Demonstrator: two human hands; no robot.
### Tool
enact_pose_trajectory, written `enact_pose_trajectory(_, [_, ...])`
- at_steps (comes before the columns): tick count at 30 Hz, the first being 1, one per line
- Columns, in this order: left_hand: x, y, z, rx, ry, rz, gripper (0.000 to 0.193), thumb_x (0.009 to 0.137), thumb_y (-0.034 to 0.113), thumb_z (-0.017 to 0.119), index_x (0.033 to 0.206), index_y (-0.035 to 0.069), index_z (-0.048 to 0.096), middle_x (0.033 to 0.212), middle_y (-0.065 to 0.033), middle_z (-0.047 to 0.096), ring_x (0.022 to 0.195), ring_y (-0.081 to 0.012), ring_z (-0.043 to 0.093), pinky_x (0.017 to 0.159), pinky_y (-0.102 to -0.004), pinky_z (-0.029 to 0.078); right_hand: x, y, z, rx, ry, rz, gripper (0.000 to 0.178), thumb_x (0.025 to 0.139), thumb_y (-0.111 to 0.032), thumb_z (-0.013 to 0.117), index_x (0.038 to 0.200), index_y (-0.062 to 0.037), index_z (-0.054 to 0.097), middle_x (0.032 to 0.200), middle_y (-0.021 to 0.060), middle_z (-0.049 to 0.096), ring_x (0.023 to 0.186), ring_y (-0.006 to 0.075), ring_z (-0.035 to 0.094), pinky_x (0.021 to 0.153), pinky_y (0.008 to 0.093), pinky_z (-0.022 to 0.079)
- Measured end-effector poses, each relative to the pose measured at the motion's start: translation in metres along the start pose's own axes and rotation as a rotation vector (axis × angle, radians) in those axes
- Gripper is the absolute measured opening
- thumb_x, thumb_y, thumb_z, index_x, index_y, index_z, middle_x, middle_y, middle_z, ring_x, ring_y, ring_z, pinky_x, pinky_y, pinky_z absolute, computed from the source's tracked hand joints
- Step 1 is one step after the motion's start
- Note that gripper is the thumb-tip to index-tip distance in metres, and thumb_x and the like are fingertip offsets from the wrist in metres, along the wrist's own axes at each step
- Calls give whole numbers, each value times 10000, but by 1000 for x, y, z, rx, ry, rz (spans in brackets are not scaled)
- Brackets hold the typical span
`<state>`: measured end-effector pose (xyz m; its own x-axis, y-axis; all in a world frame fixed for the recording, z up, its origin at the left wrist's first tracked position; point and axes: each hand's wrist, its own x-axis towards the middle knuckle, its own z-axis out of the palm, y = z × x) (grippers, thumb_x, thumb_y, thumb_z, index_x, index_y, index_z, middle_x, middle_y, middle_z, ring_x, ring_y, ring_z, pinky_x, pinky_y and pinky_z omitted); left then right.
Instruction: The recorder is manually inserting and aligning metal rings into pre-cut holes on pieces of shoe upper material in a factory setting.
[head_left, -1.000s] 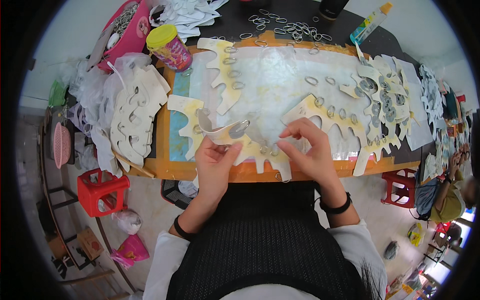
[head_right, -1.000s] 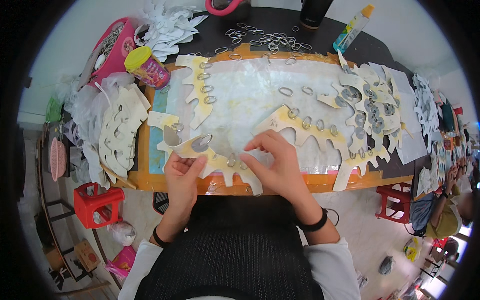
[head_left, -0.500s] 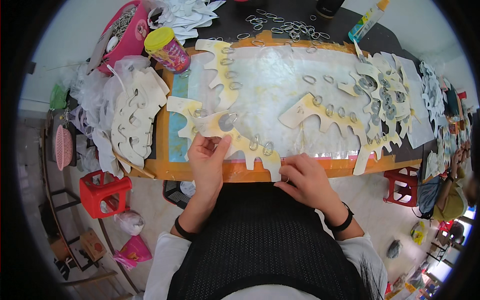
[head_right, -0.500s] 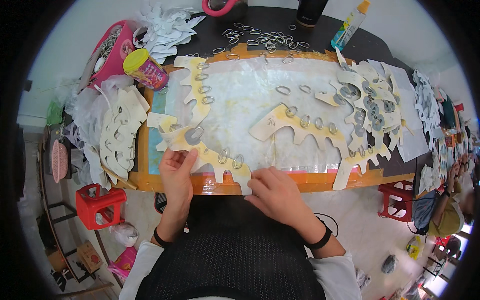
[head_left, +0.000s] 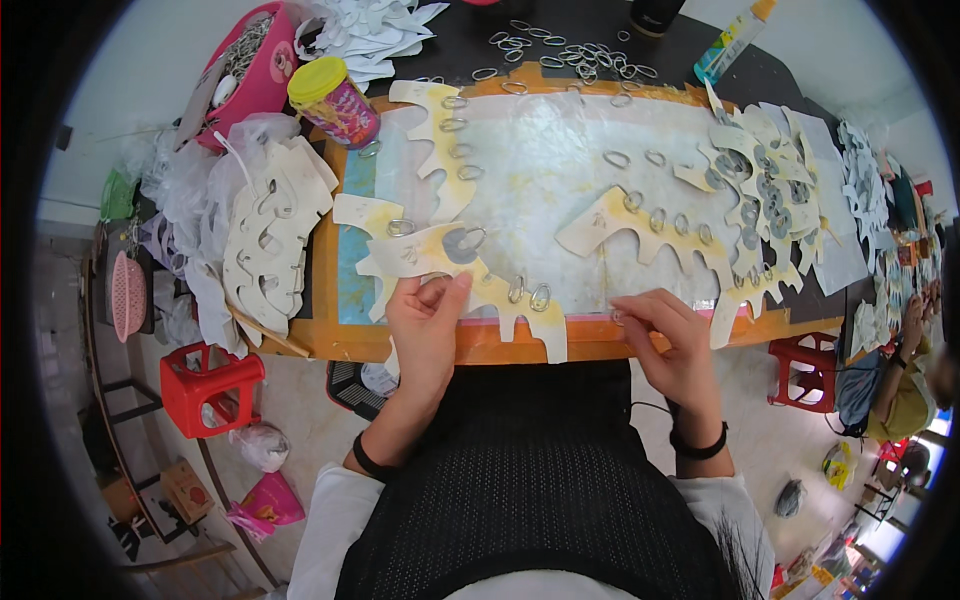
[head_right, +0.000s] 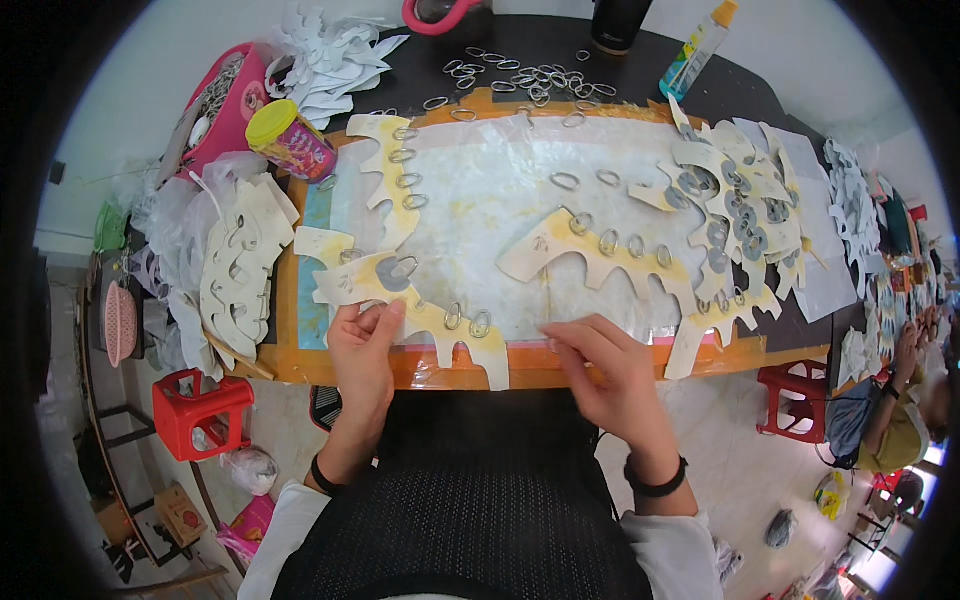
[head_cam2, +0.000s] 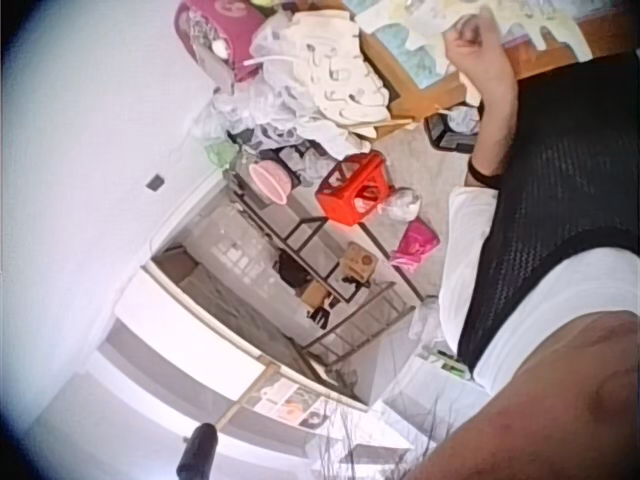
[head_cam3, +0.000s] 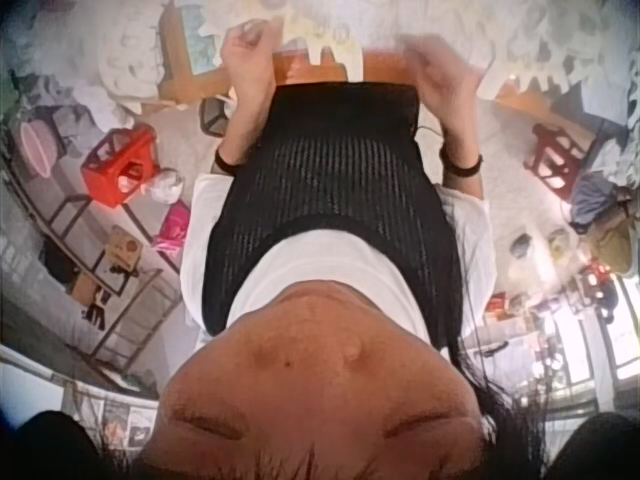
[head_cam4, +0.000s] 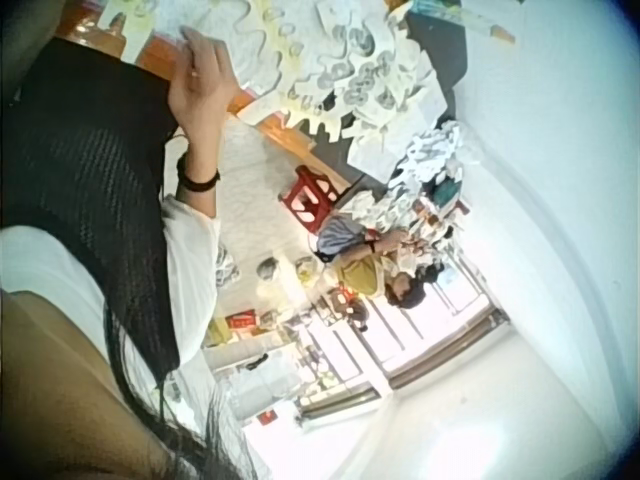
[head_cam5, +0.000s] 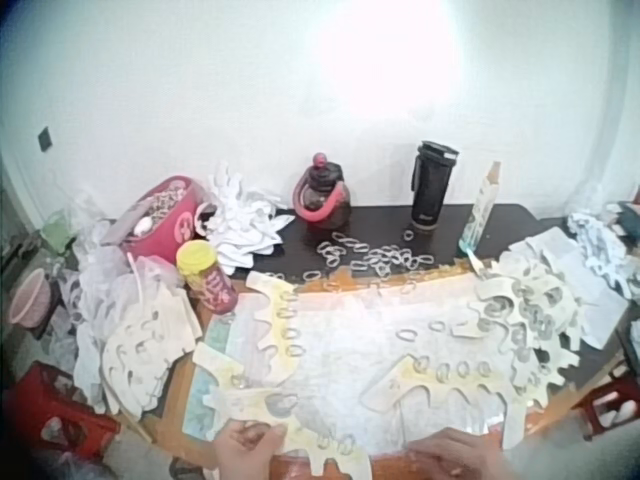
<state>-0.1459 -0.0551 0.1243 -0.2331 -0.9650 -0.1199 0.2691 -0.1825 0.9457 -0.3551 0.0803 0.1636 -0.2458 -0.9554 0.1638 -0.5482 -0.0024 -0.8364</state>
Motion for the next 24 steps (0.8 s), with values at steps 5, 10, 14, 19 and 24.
enact_pose_trajectory(5, [-2, -7, -5, -21, -47, 31, 296, 877, -41, 635, 1160, -19, 553, 927, -71, 670, 808, -86, 613, 745, -207, 476, 35, -12, 43, 403, -16, -85, 179, 824, 49, 656, 996, 4, 679, 922, 97, 685, 806, 158, 646, 716, 265, 517])
enact_pose_trajectory(10, [-10, -2, 1, -87, -62, 36, 279, 884, -40, 623, 1151, -13, 547, 966, -82, 663, 853, -100, 619, 769, -218, 491, 50, -11, 74, 572, -55, -41, 163, 829, 19, 674, 991, 1, 673, 952, 86, 691, 842, 145, 638, 760, 266, 500])
enact_pose_trajectory(14, [-13, -1, 4, -118, -52, 37, 273, 889, -37, 618, 1151, -7, 548, 1000, -85, 659, 869, -106, 619, 781, -227, 498, 53, -12, 75, 352, -17, -104, 167, 808, 26, 667, 971, -12, 664, 956, 100, 665, 875, 207, 633, 759, 292, 500])
enact_pose_trajectory(19, [-14, -2, 4, -120, -54, 31, 286, 895, -35, 607, 1170, -11, 534, 1049, -95, 651, 928, -123, 622, 830, -247, 498, 52, -13, 79, 262, 76, -132, 170, 791, 10, 675, 958, -18, 658, 972, 118, 638, 896, 265, 623, 774, 330, 499])
enact_pose_trajectory(24, [-14, 1, 7, -122, -161, 83, 337, 911, -40, 564, 1236, -22, 479, 1172, -105, 586, 1086, -150, 578, 936, -290, 469, 52, -14, 81, 307, 114, -113, 160, 798, -6, 676, 957, -7, 658, 956, 116, 644, 884, 251, 629, 803, 316, 494])
